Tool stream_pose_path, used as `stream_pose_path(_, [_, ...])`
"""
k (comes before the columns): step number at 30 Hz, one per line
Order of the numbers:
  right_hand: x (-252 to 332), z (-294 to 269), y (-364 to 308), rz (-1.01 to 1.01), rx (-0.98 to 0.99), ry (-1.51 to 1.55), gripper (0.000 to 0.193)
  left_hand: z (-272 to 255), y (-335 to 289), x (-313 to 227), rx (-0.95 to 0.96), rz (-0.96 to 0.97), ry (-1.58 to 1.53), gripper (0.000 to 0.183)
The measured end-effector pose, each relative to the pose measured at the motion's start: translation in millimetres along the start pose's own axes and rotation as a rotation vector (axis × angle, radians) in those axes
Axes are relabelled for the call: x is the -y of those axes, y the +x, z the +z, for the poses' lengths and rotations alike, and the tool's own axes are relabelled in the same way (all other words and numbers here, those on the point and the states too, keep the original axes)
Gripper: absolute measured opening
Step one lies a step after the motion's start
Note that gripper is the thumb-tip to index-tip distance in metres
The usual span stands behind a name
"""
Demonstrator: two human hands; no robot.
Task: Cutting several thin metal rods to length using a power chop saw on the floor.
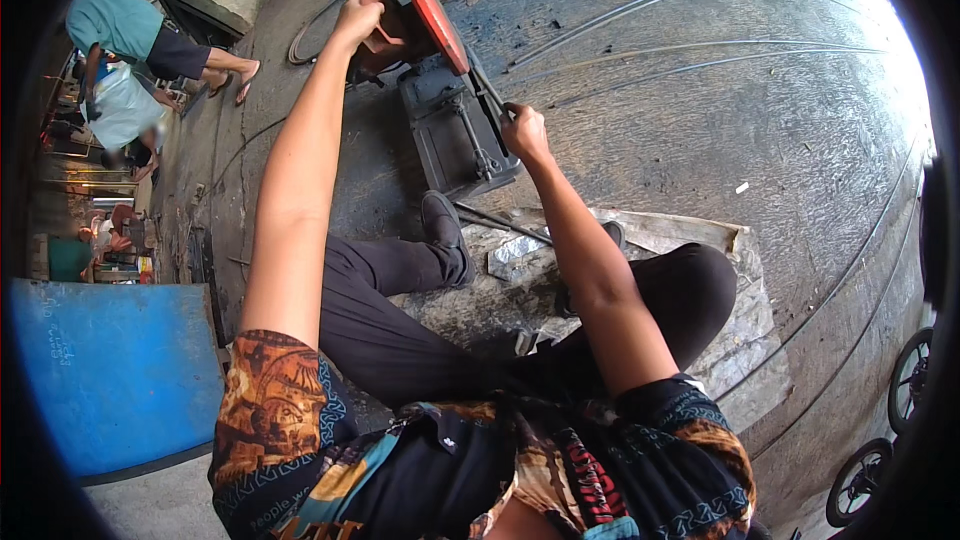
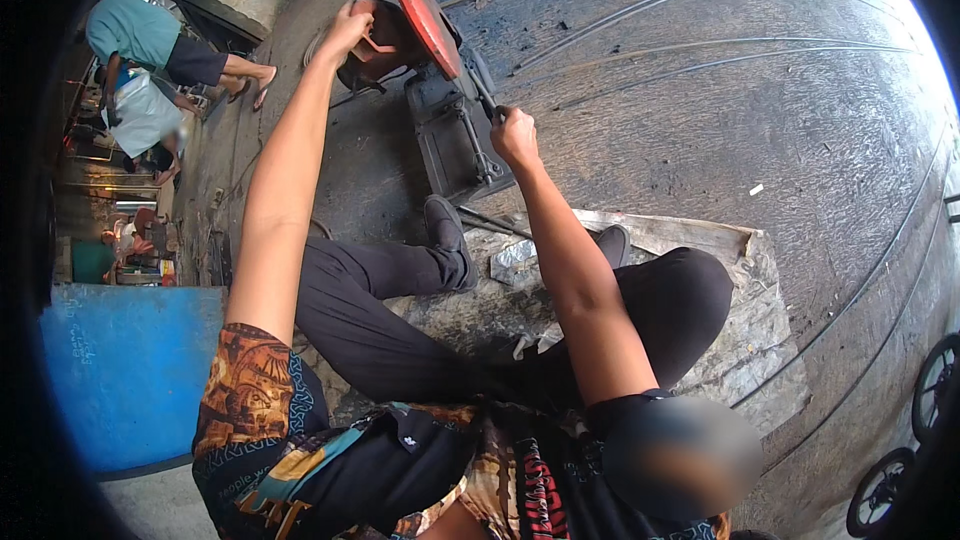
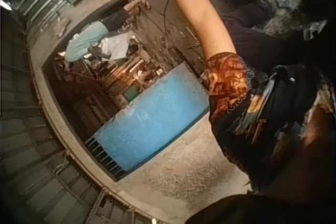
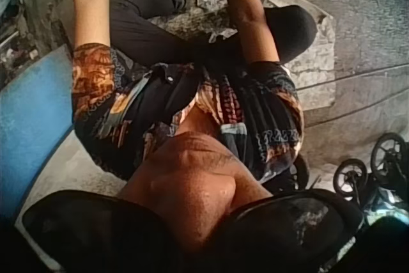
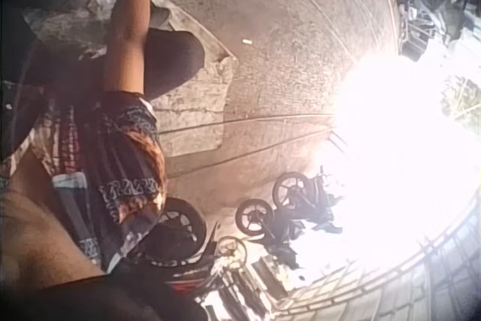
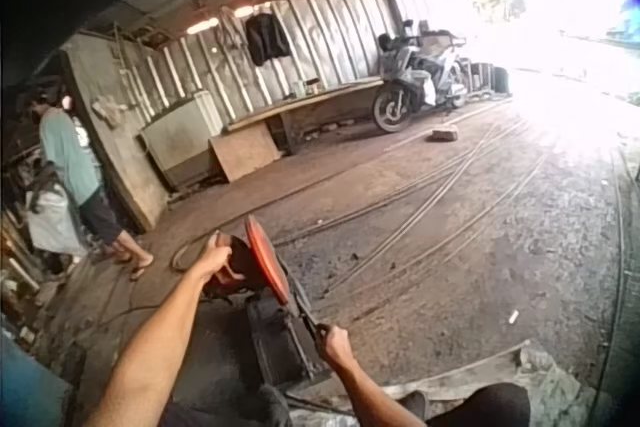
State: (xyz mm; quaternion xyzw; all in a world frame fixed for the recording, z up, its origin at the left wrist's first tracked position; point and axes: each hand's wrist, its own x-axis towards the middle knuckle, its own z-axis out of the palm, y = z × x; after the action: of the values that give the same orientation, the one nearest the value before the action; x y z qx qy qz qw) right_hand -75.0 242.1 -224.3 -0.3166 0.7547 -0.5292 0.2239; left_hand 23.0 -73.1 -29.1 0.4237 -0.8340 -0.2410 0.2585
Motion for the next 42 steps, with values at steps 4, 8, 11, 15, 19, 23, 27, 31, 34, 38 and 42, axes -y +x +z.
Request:
stream_pose_path(4, [-28.2,-7.1,-1.2,0.065,-0.043,-0.053,0.026,37.8,-33.5,-16.0,0.063,0.131,0.076,0.076])
stream_pose_path(8, [-40.9,-4.1,-0.9,0.088,-0.019,-0.082,0.028,48.6,-59.7,-25.4,-0.064,0.167,0.102,0.071])
stream_pose_path(11, [-45.8,3.3,-3.4,0.116,-0.037,-0.077,0.029,46.2,-62.2,-23.2,-0.071,0.092,0.073,0.066])
stream_pose_path(15, [-42.9,15.0,-3.4,0.16,-0.009,-0.006,0.03,30.6,-53.5,-10.9,-0.002,-0.144,-0.238,0.041])
stream_pose_path(19, [-62.5,8.3,-5.8,0.189,0.032,0.003,0.032,47.1,-75.8,-31.4,0.139,-0.442,-0.665,0.027])
stream_pose_path(23, [-58.8,13.5,-0.9,0.151,0.091,0.019,0.032,32.3,-74.5,-35.3,0.132,-0.441,-0.592,0.022])
stream_pose_path(27, [-63.5,14.1,2.0,0.162,0.123,0.025,0.031,35.8,-81.0,-53.4,0.098,-0.384,-0.527,0.016])
stream_pose_path(31, [-65.7,12.2,2.0,0.178,0.084,-0.019,0.032,38.0,-95.2,-63.6,0.134,-0.435,-0.546,0.029])
stream_pose_path(34, [-64.2,13.1,2.2,0.156,0.073,0.006,0.033,38.1,-81.6,-47.5,0.062,-0.285,-0.337,0.057])
stream_pose_path(38, [-58.9,13.4,0.0,0.145,0.073,0.011,0.032,41.1,-72.6,-27.0,-0.164,-0.029,0.02,0.085])
stream_pose_path(42, [-63.4,9.5,2.1,0.129,0.068,-0.006,0.032,45.4,-73.9,-30.9,-0.032,0.099,0.069,0.084])
